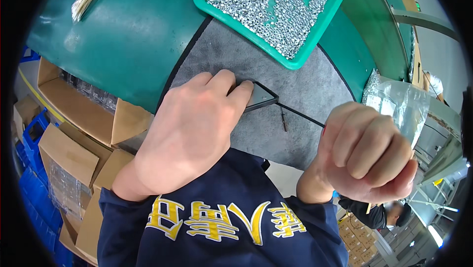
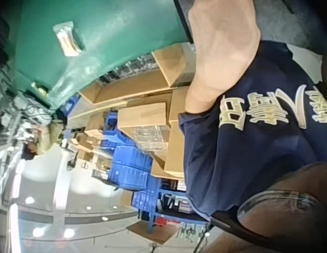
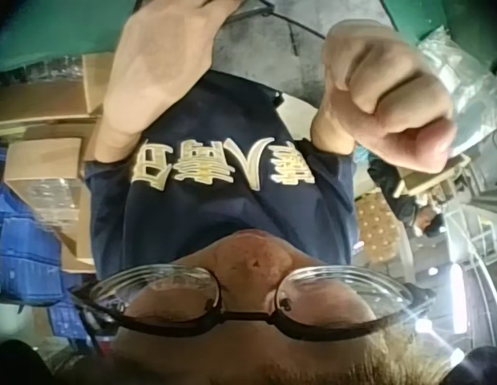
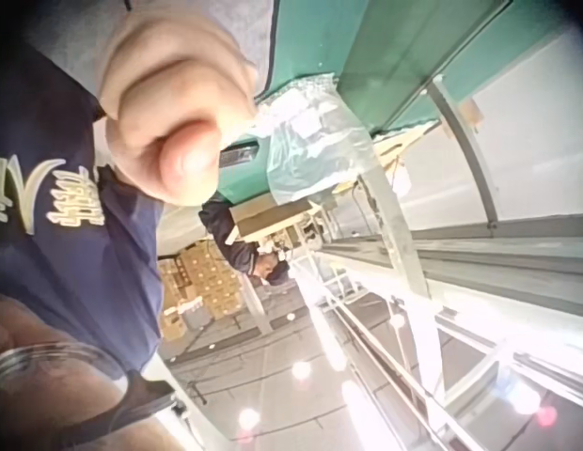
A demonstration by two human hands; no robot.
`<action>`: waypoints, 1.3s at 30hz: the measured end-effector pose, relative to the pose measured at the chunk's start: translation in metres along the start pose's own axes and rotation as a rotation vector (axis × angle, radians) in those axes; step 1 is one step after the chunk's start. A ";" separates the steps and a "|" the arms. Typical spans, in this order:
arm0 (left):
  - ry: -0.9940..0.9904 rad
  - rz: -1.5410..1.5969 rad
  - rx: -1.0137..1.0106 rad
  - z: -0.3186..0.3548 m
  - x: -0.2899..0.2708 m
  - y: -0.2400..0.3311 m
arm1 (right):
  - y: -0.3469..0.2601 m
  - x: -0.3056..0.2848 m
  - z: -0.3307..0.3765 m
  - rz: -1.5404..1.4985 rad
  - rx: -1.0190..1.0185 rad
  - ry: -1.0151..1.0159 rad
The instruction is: Assembling metal components using screws and then packing the finished items into shipping boxes.
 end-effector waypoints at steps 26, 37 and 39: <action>0.089 -0.066 0.057 -0.003 0.012 0.003 | 0.009 0.061 0.011 0.428 -0.191 -0.101; -0.006 -0.029 0.038 -0.009 0.002 -0.001 | 0.011 0.056 0.007 0.406 -0.180 -0.066; -0.020 -0.008 0.056 -0.010 0.000 -0.003 | 0.012 0.049 0.006 0.384 -0.196 -0.182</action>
Point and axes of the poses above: each hand's wrist, its own z-axis away from the middle knuckle, its own x-axis out of the palm, y = z × x, the point moved 2 cm from there along -z, towards the middle knuckle, and after that the axes turned 5 degrees about z, right-handed, at the moved point
